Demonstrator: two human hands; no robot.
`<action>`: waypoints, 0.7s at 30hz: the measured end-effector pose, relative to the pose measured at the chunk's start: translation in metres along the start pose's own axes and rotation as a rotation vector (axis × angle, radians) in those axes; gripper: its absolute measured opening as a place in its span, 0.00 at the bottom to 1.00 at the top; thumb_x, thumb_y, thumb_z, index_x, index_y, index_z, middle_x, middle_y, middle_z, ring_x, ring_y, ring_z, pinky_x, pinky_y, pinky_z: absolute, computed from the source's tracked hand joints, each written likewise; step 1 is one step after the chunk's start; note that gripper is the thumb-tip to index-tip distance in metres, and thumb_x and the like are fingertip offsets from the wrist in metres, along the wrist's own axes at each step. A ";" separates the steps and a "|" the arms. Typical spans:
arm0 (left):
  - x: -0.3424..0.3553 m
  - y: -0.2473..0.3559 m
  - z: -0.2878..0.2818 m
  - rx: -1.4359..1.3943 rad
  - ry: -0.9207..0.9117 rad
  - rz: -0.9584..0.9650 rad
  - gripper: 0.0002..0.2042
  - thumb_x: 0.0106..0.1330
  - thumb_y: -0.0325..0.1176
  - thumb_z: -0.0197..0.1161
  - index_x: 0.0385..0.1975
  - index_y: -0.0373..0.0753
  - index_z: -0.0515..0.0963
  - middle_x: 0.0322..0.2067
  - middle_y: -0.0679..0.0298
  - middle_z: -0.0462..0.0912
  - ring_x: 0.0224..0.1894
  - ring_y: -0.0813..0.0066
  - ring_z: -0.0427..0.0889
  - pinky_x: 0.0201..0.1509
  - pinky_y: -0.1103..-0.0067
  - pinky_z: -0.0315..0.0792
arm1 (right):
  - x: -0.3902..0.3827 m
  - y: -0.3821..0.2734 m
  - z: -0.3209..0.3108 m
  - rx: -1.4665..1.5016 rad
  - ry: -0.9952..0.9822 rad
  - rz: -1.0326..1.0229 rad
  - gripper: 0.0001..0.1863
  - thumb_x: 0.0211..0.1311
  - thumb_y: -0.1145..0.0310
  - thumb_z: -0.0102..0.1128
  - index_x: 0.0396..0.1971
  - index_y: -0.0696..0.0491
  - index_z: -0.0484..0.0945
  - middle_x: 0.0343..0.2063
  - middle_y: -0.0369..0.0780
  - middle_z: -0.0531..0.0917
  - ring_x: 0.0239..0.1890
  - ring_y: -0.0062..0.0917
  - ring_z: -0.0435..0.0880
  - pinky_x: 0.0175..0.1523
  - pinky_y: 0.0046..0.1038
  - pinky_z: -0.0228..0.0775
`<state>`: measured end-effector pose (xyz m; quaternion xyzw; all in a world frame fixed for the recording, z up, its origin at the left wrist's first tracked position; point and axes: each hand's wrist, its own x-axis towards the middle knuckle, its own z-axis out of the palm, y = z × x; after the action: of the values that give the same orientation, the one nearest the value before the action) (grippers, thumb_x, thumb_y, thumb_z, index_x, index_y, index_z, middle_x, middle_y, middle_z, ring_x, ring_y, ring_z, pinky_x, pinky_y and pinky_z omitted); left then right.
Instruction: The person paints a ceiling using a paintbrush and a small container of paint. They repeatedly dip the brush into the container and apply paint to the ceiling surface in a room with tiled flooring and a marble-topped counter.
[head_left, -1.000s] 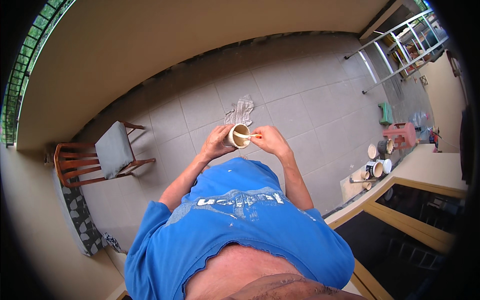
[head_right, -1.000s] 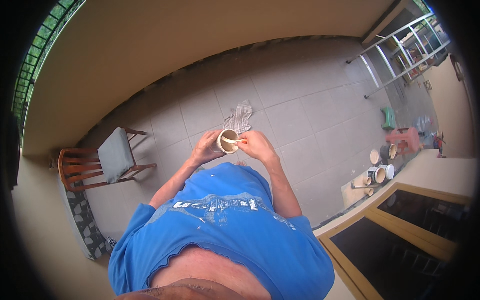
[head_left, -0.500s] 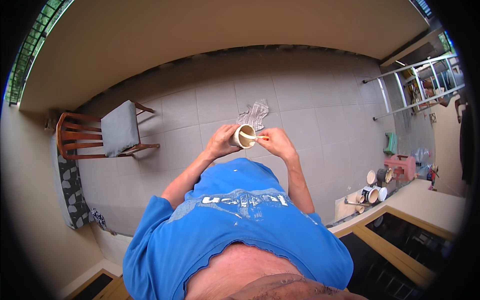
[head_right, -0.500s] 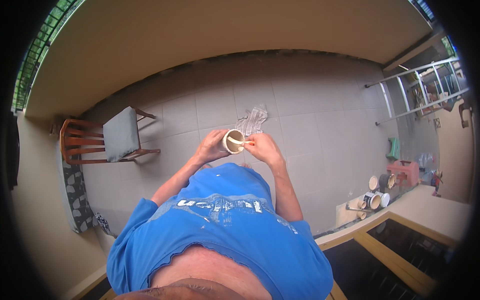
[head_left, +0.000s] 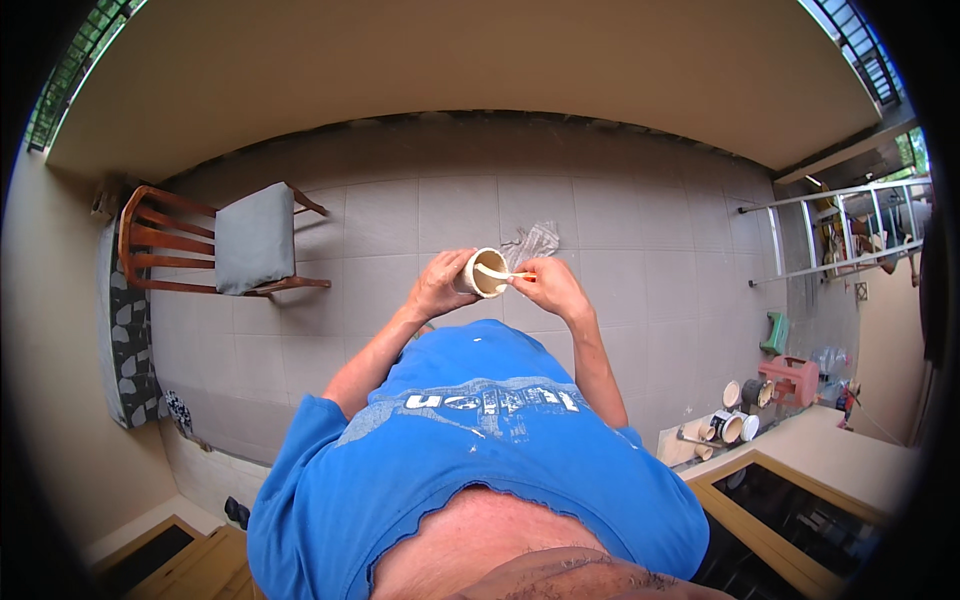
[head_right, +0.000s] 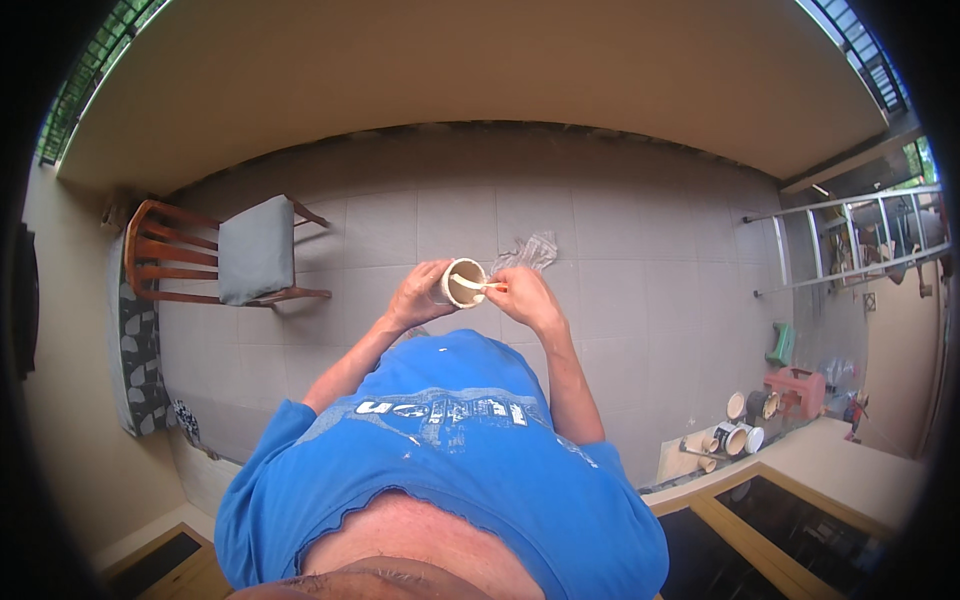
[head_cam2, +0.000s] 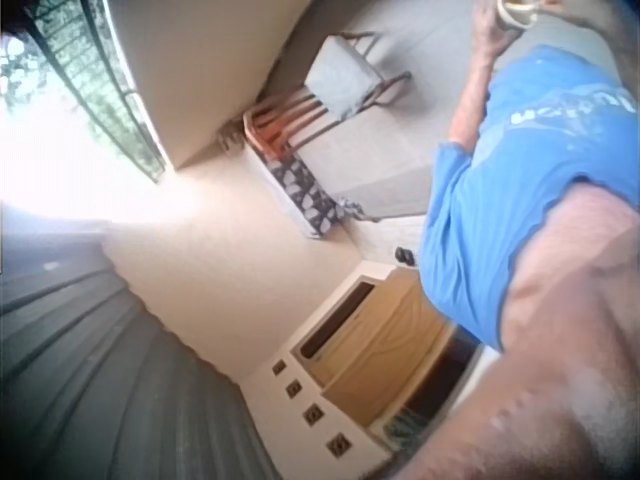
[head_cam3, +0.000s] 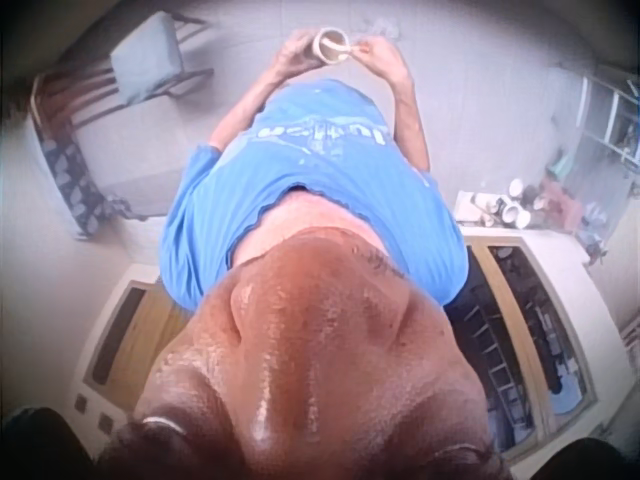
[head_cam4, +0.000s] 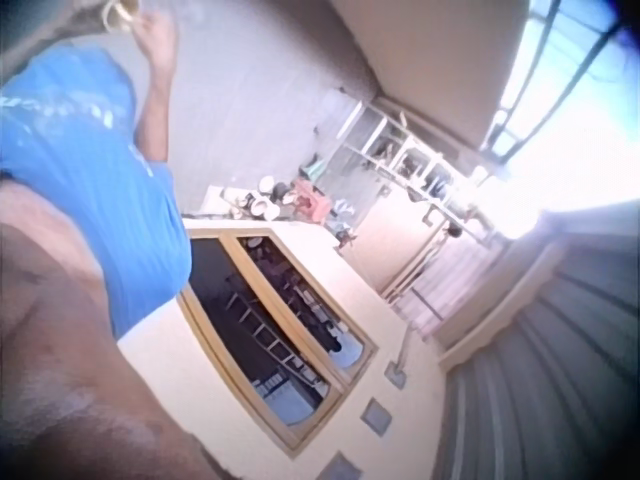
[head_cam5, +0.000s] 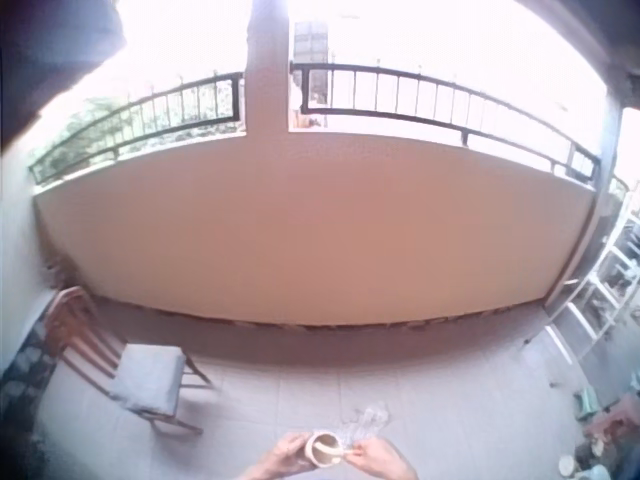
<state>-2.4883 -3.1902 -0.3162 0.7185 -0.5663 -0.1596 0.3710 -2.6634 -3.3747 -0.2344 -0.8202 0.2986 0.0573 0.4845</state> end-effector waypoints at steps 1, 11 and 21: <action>-0.004 -0.008 -0.011 0.001 0.005 -0.002 0.41 0.43 0.37 0.84 0.61 0.37 0.74 0.55 0.55 0.81 0.57 0.55 0.80 0.61 0.65 0.76 | 0.006 -0.011 0.009 0.006 -0.007 0.003 0.15 0.59 0.61 0.67 0.35 0.59 0.87 0.26 0.51 0.85 0.30 0.42 0.86 0.37 0.38 0.75; -0.071 -0.101 -0.131 0.003 0.090 -0.110 0.41 0.43 0.36 0.83 0.62 0.37 0.74 0.56 0.55 0.80 0.58 0.55 0.79 0.62 0.64 0.75 | 0.087 -0.119 0.117 -0.081 -0.075 -0.103 0.16 0.61 0.60 0.68 0.37 0.58 0.87 0.27 0.47 0.87 0.31 0.36 0.87 0.40 0.35 0.77; -0.150 -0.169 -0.243 0.012 0.216 -0.195 0.40 0.44 0.37 0.83 0.61 0.37 0.74 0.56 0.55 0.80 0.59 0.55 0.78 0.63 0.65 0.74 | 0.131 -0.250 0.214 -0.169 -0.154 -0.132 0.16 0.59 0.59 0.67 0.37 0.58 0.87 0.27 0.49 0.87 0.31 0.40 0.87 0.40 0.38 0.77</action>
<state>-2.2589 -2.9508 -0.3014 0.7852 -0.4516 -0.1130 0.4083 -2.3788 -3.1659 -0.2069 -0.8692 0.1998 0.1129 0.4379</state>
